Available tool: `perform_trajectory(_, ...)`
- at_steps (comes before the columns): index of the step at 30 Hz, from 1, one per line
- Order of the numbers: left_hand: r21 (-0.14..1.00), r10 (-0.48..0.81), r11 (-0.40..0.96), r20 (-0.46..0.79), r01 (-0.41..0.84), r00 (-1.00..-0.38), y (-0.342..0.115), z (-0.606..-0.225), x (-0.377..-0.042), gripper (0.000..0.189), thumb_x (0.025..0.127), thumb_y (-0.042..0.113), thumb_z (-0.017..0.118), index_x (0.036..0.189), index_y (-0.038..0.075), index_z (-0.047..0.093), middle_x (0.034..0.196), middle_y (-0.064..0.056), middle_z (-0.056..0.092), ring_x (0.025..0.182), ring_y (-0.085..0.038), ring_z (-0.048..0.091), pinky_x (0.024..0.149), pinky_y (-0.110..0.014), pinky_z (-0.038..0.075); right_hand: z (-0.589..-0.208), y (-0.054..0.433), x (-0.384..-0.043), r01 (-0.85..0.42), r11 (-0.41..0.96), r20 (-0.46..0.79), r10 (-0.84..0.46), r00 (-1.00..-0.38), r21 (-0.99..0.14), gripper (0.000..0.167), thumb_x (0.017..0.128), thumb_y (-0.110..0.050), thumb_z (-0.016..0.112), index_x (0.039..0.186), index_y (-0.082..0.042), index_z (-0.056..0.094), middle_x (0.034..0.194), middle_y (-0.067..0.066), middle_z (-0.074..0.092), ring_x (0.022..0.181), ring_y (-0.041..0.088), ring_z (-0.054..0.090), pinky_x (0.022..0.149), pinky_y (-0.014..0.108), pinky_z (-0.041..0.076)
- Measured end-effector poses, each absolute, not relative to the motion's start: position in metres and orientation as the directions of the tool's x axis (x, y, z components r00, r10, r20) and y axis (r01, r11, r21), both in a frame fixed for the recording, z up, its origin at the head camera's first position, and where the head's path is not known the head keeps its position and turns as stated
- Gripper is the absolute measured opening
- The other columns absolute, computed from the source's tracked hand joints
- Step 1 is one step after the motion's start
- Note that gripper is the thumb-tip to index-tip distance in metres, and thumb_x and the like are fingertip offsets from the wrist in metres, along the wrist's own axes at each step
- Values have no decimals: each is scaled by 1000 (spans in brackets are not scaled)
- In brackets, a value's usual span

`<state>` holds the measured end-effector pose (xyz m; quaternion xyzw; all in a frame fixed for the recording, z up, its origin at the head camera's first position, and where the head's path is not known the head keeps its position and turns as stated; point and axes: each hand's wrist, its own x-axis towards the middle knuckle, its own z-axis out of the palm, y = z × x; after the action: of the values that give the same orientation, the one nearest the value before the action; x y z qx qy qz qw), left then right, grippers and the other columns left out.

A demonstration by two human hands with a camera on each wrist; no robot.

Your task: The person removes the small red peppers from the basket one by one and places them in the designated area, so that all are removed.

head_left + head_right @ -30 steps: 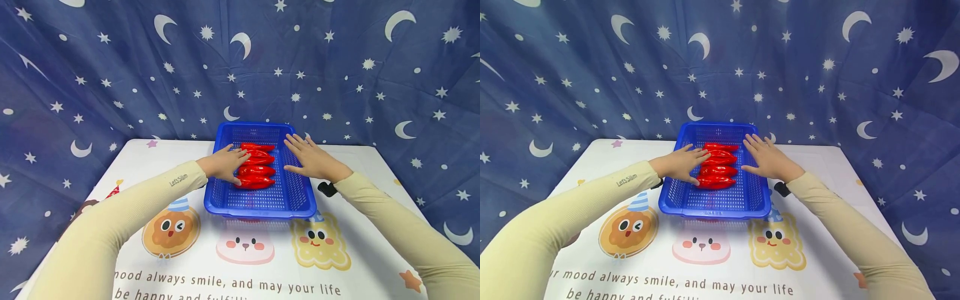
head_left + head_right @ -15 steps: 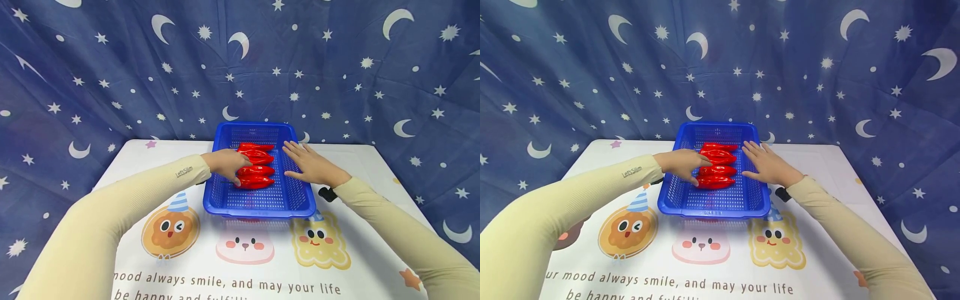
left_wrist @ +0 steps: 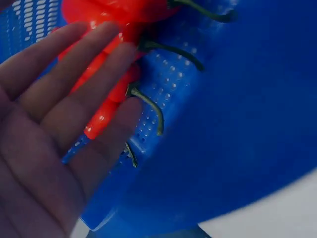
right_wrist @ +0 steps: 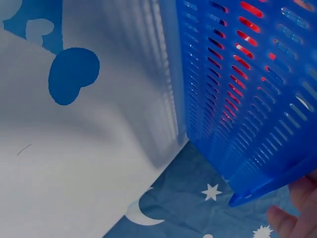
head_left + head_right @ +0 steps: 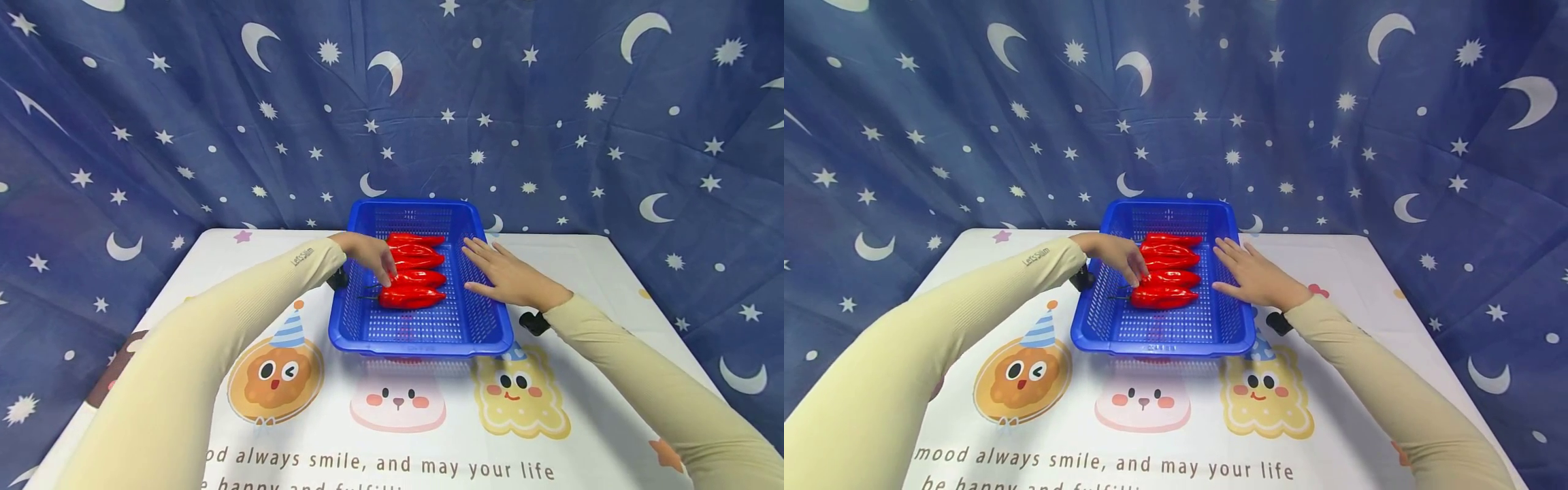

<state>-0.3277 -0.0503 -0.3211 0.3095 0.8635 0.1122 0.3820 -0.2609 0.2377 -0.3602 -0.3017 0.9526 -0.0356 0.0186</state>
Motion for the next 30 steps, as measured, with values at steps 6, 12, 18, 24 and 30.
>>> perform_trajectory(6, 423, 524, 851, -695, 310, -491, -43, -322, -337, 43, 91, 23, 60, 130, 4, 54, 129, -13, 60, 123, -26, 55, 107, -46, 40, -362, 242, -262, -587, 805, 6, -589, -808, -83, 72, 93, -43, 51, 146, -1, 27, 154, 18, 23, 144, 35, 19, 117, 55, 13)
perform_trajectory(12, 470, 530, 848, -727, 247, -436, -41, -366, -378, 34, 81, 27, 73, 110, 11, 67, 107, -3, 70, 103, -18, 65, 87, -37, 53, -367, 248, -263, -597, 796, 35, -597, -802, -98, 70, 94, -40, 51, 146, 1, 28, 154, 19, 24, 143, 36, 20, 117, 55, 14)
perform_trajectory(18, 482, 533, 845, -726, 232, -434, -42, -443, -433, 37, 77, 33, 77, 108, 15, 68, 103, 0, 71, 98, -17, 66, 80, -35, 55, -369, 250, -261, -564, 815, 8, -568, -823, -136, 70, 95, -42, 47, 148, -1, 23, 156, 17, 19, 145, 33, 15, 118, 54, 12)
perform_trajectory(24, 508, 564, 824, -692, 252, -450, -35, -399, -389, 36, 80, 27, 75, 112, 12, 67, 106, -4, 71, 98, -18, 68, 84, -31, 55, -369, 252, -259, -549, 822, 10, -554, -832, -150, 70, 96, -41, 46, 148, -1, 21, 156, 18, 16, 146, 33, 14, 118, 53, 11)
perform_trajectory(30, 523, 576, 814, -671, 252, -467, -28, -396, -372, 39, 79, 21, 76, 114, 8, 64, 104, -8, 70, 93, -19, 68, 82, -30, 56, -372, 252, -261, -550, 819, 26, -554, -832, -164, 70, 96, -41, 45, 148, -2, 21, 156, 18, 16, 145, 34, 15, 118, 54, 11)
